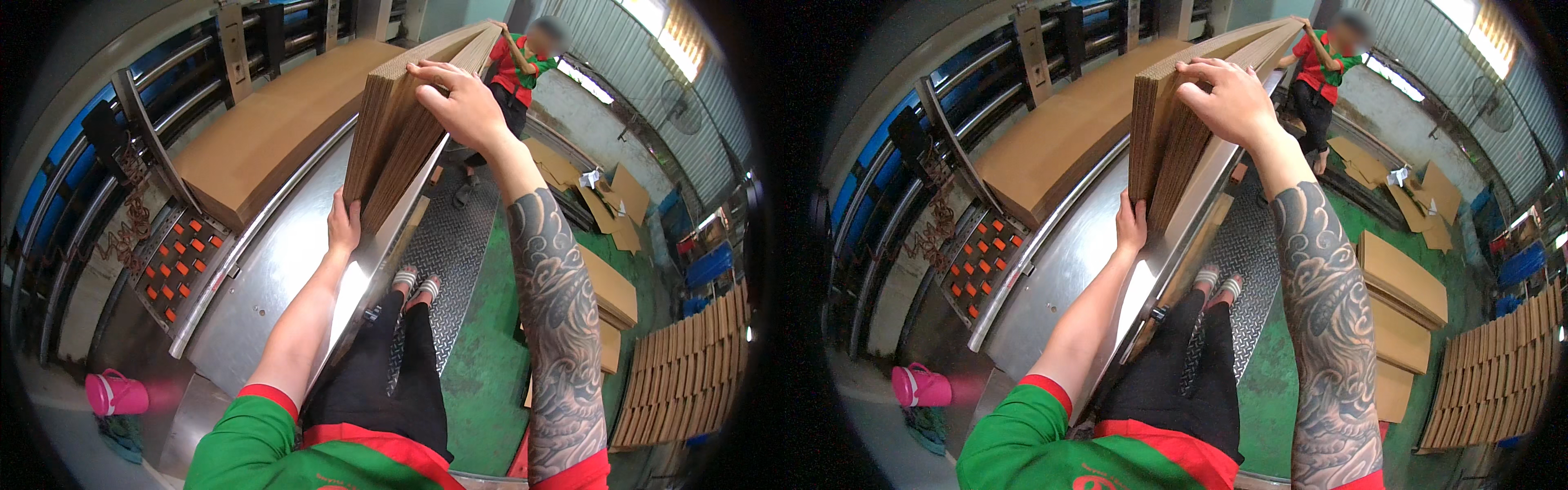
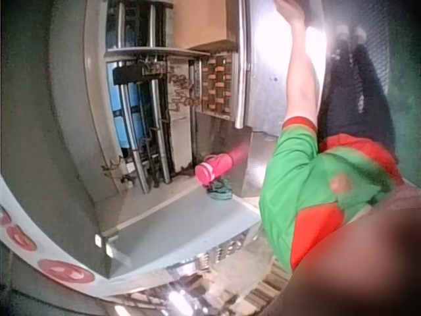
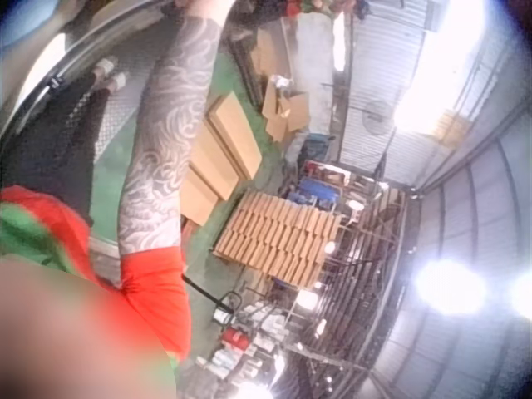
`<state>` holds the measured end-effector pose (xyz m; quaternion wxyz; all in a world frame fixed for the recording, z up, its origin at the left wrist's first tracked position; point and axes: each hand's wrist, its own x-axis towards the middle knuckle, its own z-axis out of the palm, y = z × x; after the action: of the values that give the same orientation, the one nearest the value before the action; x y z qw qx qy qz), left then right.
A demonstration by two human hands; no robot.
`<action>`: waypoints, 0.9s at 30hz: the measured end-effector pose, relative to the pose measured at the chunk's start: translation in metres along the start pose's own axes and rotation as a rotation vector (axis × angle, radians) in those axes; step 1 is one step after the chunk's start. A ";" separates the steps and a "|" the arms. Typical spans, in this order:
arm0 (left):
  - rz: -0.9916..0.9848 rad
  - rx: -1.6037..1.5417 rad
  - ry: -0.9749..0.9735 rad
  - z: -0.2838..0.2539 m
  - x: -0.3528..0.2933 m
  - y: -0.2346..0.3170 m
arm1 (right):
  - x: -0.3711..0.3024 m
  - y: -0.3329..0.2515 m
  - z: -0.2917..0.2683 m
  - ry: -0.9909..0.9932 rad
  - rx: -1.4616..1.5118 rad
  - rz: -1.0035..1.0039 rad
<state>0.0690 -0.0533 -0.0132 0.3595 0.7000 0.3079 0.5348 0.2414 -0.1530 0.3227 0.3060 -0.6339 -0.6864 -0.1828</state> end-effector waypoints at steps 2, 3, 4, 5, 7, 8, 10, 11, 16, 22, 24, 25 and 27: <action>0.023 0.019 0.016 0.000 -0.003 0.000 | -0.001 -0.001 -0.002 -0.009 -0.021 0.002; -0.005 0.023 0.014 0.000 -0.003 0.000 | -0.002 -0.002 -0.004 -0.013 0.004 0.009; -0.012 0.020 0.022 -0.001 -0.001 0.001 | -0.002 -0.002 -0.005 -0.030 0.022 0.032; -0.018 0.005 0.007 -0.001 0.002 0.002 | -0.002 -0.001 -0.006 -0.052 0.028 0.068; 0.101 -0.013 0.140 -0.003 0.016 0.005 | -0.001 -0.001 -0.007 -0.020 0.018 0.024; 0.081 -0.038 0.177 -0.003 0.025 0.008 | 0.000 -0.002 -0.006 -0.015 0.002 0.023; 0.082 -0.226 0.342 0.004 0.051 0.017 | 0.002 -0.002 -0.004 -0.002 0.023 0.033; 0.034 -0.275 0.392 0.009 0.064 0.022 | 0.003 -0.003 -0.003 -0.009 0.032 0.044; -0.241 -0.197 0.528 0.032 0.090 0.051 | 0.009 -0.004 0.001 -0.020 0.050 0.056; -0.249 -0.238 0.590 0.035 0.085 0.067 | 0.010 -0.005 0.003 -0.025 -0.024 0.009; -0.259 -0.259 0.622 0.036 0.088 0.066 | 0.014 -0.005 0.002 -0.090 -0.120 0.013; -0.261 -0.261 0.636 0.037 0.089 0.065 | 0.016 -0.005 0.003 -0.094 -0.126 -0.006; -0.270 -0.244 0.647 0.038 0.091 0.061 | 0.020 -0.006 0.003 -0.131 -0.148 0.002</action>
<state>0.1299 -0.0194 0.0796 0.3917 0.3999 0.4289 0.7090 0.2342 -0.1366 0.3342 0.2130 -0.6659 -0.6890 -0.1908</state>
